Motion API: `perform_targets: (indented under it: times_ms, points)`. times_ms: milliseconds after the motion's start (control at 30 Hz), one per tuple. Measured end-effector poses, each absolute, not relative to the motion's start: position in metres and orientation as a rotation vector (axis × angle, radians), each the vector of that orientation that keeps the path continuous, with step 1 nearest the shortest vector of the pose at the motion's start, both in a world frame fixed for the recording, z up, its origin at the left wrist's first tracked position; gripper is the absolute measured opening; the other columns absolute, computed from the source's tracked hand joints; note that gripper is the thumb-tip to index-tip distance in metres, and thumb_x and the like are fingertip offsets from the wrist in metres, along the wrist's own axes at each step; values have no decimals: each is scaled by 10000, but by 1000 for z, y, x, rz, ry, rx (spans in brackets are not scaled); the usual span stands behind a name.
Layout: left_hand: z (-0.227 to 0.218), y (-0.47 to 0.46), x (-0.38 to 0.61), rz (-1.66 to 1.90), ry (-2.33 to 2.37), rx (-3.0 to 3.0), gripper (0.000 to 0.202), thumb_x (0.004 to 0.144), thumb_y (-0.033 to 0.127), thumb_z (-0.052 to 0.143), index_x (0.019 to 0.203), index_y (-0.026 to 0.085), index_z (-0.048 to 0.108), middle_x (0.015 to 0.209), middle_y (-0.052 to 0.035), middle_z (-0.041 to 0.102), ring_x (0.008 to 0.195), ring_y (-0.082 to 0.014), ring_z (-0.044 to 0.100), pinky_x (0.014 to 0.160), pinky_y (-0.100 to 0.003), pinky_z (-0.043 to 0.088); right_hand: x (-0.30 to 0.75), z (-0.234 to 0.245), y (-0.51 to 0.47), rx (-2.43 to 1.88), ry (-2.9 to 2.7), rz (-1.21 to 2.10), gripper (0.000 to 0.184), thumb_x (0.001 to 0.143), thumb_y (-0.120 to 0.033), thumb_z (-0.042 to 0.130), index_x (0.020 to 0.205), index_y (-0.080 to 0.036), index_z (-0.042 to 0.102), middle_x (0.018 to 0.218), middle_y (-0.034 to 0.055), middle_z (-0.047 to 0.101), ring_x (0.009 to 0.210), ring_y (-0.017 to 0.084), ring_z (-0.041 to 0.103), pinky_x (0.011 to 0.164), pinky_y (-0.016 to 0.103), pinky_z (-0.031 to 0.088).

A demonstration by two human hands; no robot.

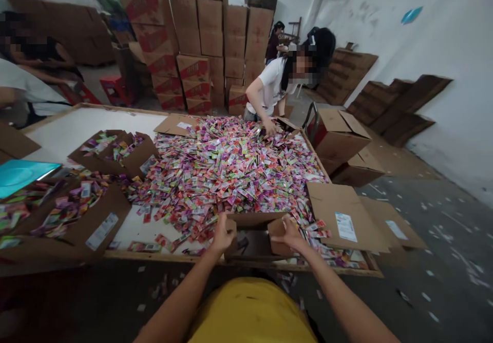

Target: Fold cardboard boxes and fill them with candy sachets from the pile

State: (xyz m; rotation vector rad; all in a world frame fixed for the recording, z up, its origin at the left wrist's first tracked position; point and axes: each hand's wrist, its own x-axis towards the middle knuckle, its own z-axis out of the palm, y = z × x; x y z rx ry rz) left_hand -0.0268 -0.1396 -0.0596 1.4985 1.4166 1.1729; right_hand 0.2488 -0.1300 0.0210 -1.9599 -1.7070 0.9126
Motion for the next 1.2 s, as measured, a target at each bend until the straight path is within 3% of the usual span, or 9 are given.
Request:
perform_targets:
  times_ms: [200, 400, 500, 600, 667, 833, 967, 1067, 1200]
  points:
    - [-63, -138, -29, 1342, 1353, 1564, 270, 616, 122, 533, 864, 211, 590, 1063, -89, 646, 1077, -258, 576, 986, -465, 428, 235, 77, -169, -1585, -2492, 649, 1315, 503, -650, 817, 1560, -277, 128, 1584, 140, 258, 1477, 370, 124, 1166, 601, 84]
    - [-60, -135, -44, 1316, 1187, 1824, 225, 724, 159, 531, 883, 223, 677, 1131, -109, 698, 1085, -250, 619, 986, -489, 449, 223, 57, -153, -1669, -2420, 372, 1212, 479, -706, 815, 1496, -227, 362, 1507, 167, 401, 1384, 393, 325, 1146, 590, 146]
    - [-40, -132, -58, 1102, 1144, 1846, 352, 758, 102, 427, 945, 215, 703, 1216, -110, 673, 1168, -222, 596, 1028, -469, 443, 221, 45, -128, -1617, -2388, 593, 713, 581, -585, 838, 1190, -251, 678, 1219, 95, 644, 1151, 299, 550, 1029, 437, 360]
    - [-8, -131, -57, 767, 1183, 1978, 312, 826, 142, 414, 878, 216, 713, 1219, -96, 655, 1172, -225, 590, 1081, -478, 395, 209, 38, -110, -1745, -2372, 541, 281, 661, -436, 838, 809, -224, 729, 946, 47, 652, 985, 246, 565, 871, 355, 402]
    - [8, -134, -44, 595, 1288, 2157, 211, 861, 336, 534, 889, 210, 702, 1206, -114, 635, 1189, -286, 565, 1139, -576, 272, 200, 34, -105, -1805, -2414, 458, 245, 673, -399, 838, 754, -223, 687, 918, 34, 614, 981, 247, 532, 868, 366, 373]
    - [9, -148, -7, 417, 1457, 2416, 571, 755, 607, 664, 1073, 133, 642, 1439, -274, 427, 1410, -414, 314, 1144, -681, 75, 188, 23, -119, -1817, -2440, 339, 220, 774, -369, 749, 909, -242, 629, 1072, 55, 553, 1039, 265, 475, 875, 398, 343]
    - [8, -144, 2, 190, 1260, 2454, 1035, 573, 740, 713, 1450, 275, 420, 1578, -260, 204, 1440, -527, 128, 1052, -782, 12, 188, 17, -131, -1795, -2406, 338, 172, 846, -246, 599, 1016, -237, 618, 1121, 87, 542, 1069, 284, 472, 886, 431, 358]
    - [19, -132, 9, 57, 1236, 2413, 1182, 484, 628, 809, 1510, 391, 271, 1583, -234, 210, 1409, -588, 129, 1015, -798, 87, 203, 12, -114, -1618, -2240, 650, 189, 797, -151, 558, 934, -242, 653, 1064, 62, 592, 1040, 251, 519, 898, 415, 398]
    - [26, -134, -9, 215, 1532, 2230, 893, 549, 445, 789, 1385, 474, 475, 1506, -142, 401, 1381, -494, 308, 1068, -687, 209, 262, -1, -52, -1383, -1487, 1216, 313, 752, -324, 651, 1054, -242, 656, 1023, 35, 678, 947, 207, 620, 878, 374, 493]
